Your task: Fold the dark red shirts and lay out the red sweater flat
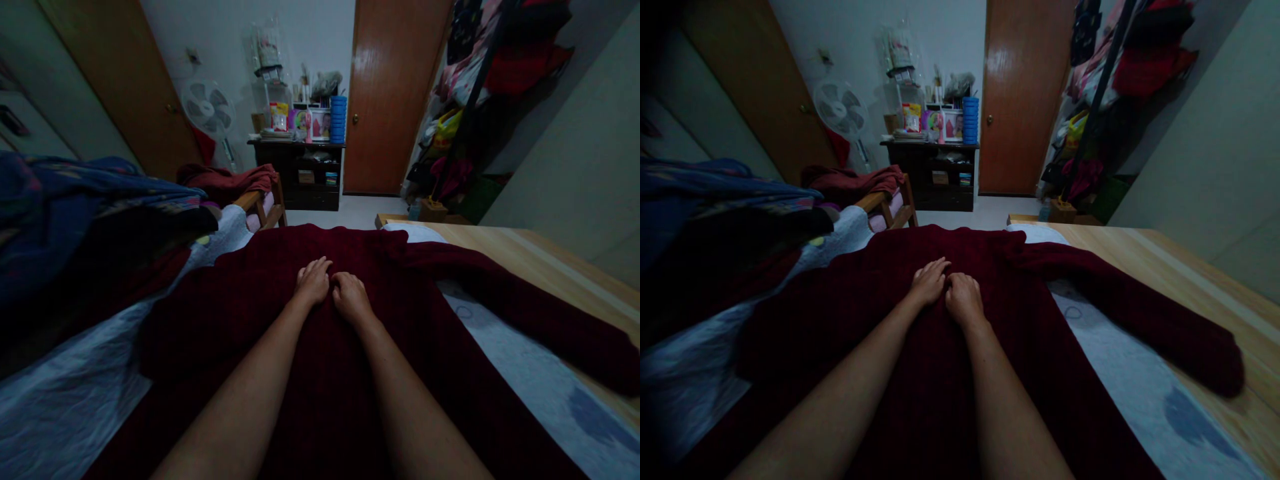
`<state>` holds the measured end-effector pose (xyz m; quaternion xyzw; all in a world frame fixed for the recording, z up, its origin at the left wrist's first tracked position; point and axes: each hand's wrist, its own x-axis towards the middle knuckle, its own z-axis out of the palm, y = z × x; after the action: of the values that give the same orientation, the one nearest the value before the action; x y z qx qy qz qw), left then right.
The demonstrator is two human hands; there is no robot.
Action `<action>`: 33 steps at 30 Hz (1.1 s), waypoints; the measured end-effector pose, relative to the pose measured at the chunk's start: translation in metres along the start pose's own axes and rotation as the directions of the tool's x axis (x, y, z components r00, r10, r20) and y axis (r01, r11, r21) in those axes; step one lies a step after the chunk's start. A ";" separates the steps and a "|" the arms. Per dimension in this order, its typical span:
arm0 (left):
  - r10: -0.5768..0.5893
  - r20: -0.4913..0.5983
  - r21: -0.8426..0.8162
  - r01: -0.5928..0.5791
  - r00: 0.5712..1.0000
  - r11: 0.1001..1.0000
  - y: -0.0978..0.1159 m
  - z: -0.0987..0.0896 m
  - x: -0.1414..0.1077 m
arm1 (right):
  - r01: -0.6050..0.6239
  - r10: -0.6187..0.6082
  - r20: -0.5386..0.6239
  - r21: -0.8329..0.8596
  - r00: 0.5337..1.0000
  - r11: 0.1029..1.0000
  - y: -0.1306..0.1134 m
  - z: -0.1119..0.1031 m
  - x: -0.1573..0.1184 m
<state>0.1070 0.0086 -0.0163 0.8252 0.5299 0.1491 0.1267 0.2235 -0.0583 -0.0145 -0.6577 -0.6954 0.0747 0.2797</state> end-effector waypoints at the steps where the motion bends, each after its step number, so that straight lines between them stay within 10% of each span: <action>1: -0.004 0.011 0.008 0.004 1.000 1.000 -0.001 0.000 0.001 | 0.006 -0.006 -0.004 -0.006 1.000 1.000 0.000 0.000 0.000; 15: -0.102 0.059 0.122 0.094 0.993 0.988 -0.001 -0.020 0.050 | -0.019 0.019 -0.010 -0.044 1.000 0.999 -0.006 -0.001 -0.003; 33: -0.038 -0.225 0.154 0.074 0.974 0.985 -0.006 0.000 0.061 | -0.012 0.011 -0.016 -0.073 1.000 0.997 -0.012 0.000 -0.005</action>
<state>0.1260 0.0671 -0.0121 0.7957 0.5741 0.1930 0.0036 0.2133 -0.0644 -0.0104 -0.6721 -0.6917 0.0458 0.2602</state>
